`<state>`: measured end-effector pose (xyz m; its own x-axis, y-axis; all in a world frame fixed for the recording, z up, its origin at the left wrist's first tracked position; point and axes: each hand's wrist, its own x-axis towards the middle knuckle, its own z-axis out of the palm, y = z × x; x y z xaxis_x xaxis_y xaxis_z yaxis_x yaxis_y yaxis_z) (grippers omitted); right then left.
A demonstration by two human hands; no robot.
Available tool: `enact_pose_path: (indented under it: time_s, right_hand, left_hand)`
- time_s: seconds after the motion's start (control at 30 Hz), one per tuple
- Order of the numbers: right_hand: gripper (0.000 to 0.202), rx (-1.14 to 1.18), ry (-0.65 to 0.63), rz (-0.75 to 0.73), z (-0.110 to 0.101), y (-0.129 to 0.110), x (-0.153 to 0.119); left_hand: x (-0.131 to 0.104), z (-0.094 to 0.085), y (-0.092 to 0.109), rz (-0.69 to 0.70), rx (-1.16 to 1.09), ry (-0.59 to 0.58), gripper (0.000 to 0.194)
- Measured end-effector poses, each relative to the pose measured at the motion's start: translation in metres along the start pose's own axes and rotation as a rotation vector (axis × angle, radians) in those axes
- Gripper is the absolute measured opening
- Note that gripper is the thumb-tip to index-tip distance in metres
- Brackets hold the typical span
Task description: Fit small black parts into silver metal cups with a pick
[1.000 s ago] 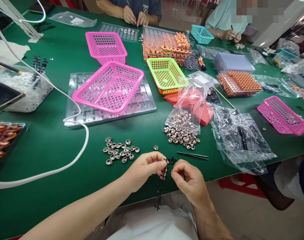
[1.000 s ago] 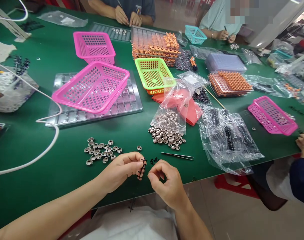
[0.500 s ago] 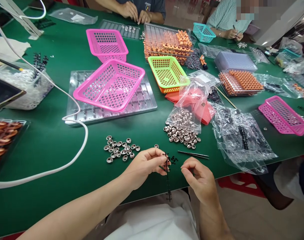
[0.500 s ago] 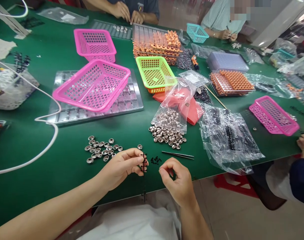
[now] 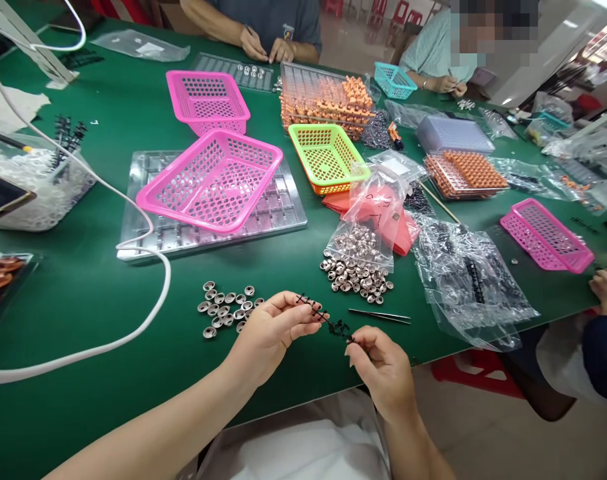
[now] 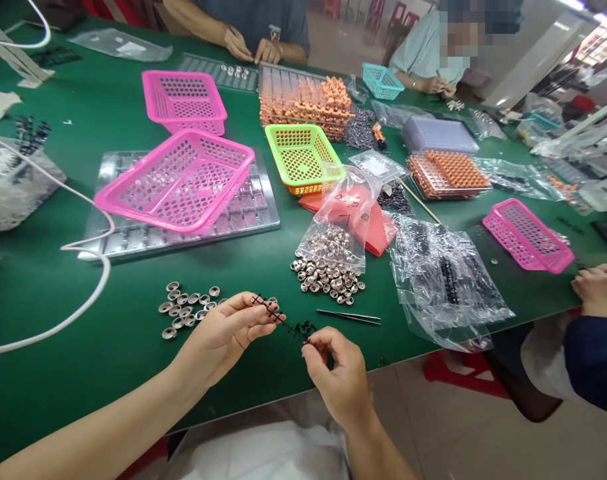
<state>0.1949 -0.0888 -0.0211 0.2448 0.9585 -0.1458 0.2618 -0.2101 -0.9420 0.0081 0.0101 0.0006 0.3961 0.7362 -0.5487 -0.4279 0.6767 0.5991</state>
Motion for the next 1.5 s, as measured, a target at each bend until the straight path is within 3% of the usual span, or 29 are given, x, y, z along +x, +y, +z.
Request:
enact_pose_path:
  time_s: [0.1, 0.2, 0.3, 0.4, 0.5, 0.57, 0.7, 0.87, 0.97, 1.03, 1.1, 1.23, 1.5]
  right_hand:
    - [0.016, 0.213, 0.134, 0.054, 0.001, 0.002, 0.008]
    - [0.021, 0.401, 0.156, 0.069, -0.007, -0.004, 0.022]
    - [0.025, 0.403, 0.078, 0.057, -0.022, -0.014, 0.030]
    - [0.022, 0.214, -0.128, 0.058, -0.033, -0.024, 0.027]
    - [0.017, 0.019, -0.322, 0.016, -0.031, -0.028, 0.020]
    - [0.016, -0.024, -0.366, -0.011, -0.024, -0.028, 0.017]
    - [0.017, -0.036, -0.364, 0.005, -0.011, -0.024, 0.017]
    - [0.019, -0.132, -0.338, -0.002, -0.006, -0.017, 0.017]
    - [0.017, -0.265, -0.220, -0.113, -0.020, -0.010, 0.022]
    - [0.013, -0.418, -0.048, -0.255, -0.039, -0.003, 0.028]
    - [0.018, -0.584, 0.026, -0.357, -0.061, 0.003, 0.035]
    - [0.020, -0.869, -0.057, -0.359, -0.090, 0.011, 0.043]
    - [0.011, -0.964, -0.376, -0.235, -0.095, 0.007, 0.061]
  left_hand:
    - [-0.003, 0.000, -0.001, -0.038, 0.047, -0.079, 0.033]
    - [-0.004, -0.003, -0.003, -0.087, 0.175, -0.200, 0.030]
    - [-0.004, -0.011, -0.001, -0.125, 0.374, -0.417, 0.028]
    - [-0.005, -0.014, 0.002, -0.067, 0.554, -0.550, 0.048]
    - [-0.009, -0.009, -0.001, -0.048, 0.658, -0.501, 0.048]
    - [-0.012, -0.003, -0.005, -0.106, 0.699, -0.468, 0.041]
    - [-0.014, 0.002, -0.011, -0.127, 0.720, -0.355, 0.030]
    - [-0.010, 0.001, -0.015, -0.115, 0.715, -0.306, 0.026]
    - [-0.005, 0.000, -0.016, -0.144, 0.606, -0.262, 0.025]
    - [-0.002, 0.000, -0.015, -0.152, 0.532, -0.240, 0.027]
    - [0.000, 0.000, -0.012, -0.153, 0.485, -0.241, 0.030]
    - [0.003, -0.002, -0.009, -0.162, 0.491, -0.250, 0.034]
    - [0.002, -0.003, -0.010, -0.128, 0.537, -0.224, 0.038]
